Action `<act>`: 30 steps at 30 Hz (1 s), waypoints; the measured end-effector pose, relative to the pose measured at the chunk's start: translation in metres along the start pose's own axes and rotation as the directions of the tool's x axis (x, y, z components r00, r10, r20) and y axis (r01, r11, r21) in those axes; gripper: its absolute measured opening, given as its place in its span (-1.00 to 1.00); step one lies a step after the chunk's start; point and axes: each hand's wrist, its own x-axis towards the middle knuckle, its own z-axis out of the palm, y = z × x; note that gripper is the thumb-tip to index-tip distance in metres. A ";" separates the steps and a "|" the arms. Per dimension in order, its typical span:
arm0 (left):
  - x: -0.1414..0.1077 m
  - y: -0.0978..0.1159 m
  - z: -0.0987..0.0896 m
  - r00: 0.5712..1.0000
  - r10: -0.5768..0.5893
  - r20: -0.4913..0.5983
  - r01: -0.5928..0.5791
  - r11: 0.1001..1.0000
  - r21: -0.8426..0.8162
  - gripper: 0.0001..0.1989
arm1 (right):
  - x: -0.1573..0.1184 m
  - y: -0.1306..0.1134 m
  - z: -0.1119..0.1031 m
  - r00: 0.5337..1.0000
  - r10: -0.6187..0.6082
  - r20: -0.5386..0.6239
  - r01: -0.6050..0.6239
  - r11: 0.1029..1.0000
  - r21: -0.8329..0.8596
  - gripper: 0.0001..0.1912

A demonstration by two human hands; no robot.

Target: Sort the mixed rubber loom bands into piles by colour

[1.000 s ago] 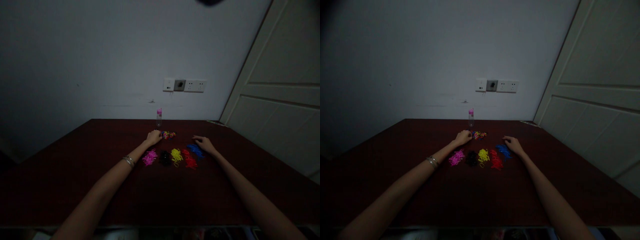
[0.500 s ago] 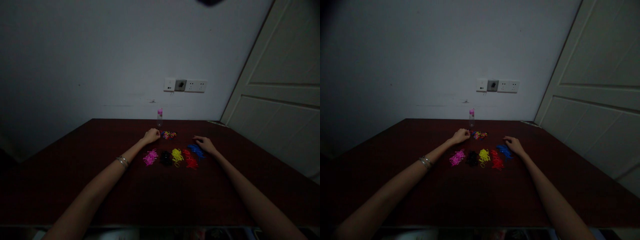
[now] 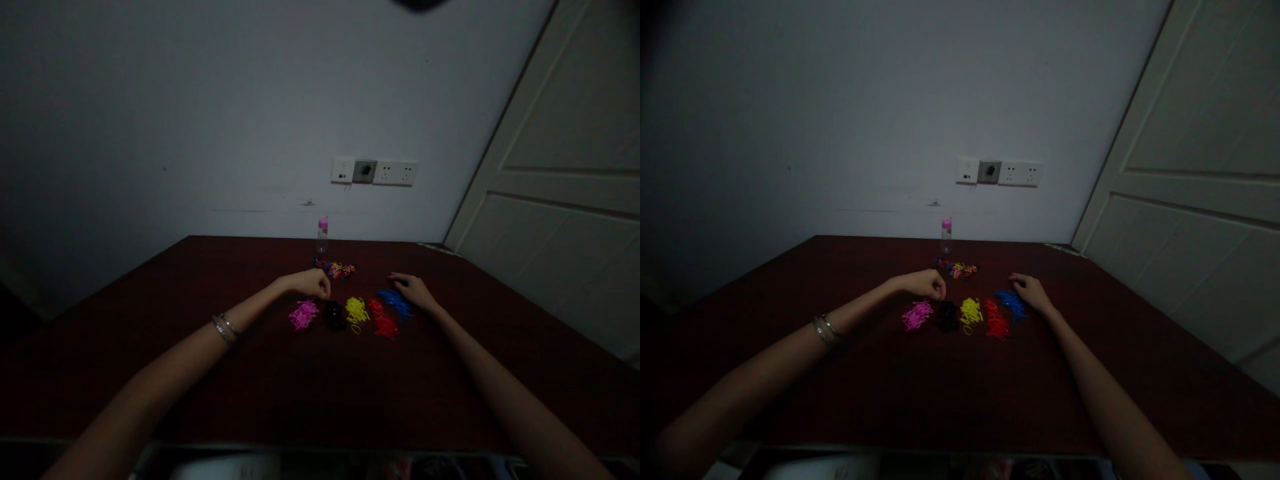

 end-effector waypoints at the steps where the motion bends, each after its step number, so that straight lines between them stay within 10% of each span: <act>1: 0.000 -0.001 0.000 1.000 0.000 -0.005 0.000 1.000 0.002 -0.84 | 0.000 0.001 0.000 1.000 -0.001 -0.003 0.001 1.000 0.001 -0.65; 14: 0.011 -0.036 -0.012 0.976 -0.042 -0.216 0.036 0.999 -0.032 -0.83 | 0.000 0.003 0.001 1.000 0.016 -0.019 -0.015 0.999 0.036 -0.67; 18: 0.010 -0.076 -0.023 0.879 -0.158 -0.451 0.143 0.987 -0.067 -0.65 | 0.001 0.003 0.002 1.000 0.019 -0.021 -0.018 0.999 0.041 -0.67; 25: 0.000 -0.129 -0.032 0.573 -0.398 -0.717 0.149 0.910 -0.386 -0.59 | 0.001 0.002 0.002 1.000 0.020 -0.024 -0.019 0.999 0.032 -0.66; 30: -0.001 -0.135 -0.032 0.567 -0.461 -0.683 0.085 0.857 -0.508 -0.61 | 0.000 0.000 0.001 0.999 0.018 -0.027 -0.017 1.000 0.022 -0.66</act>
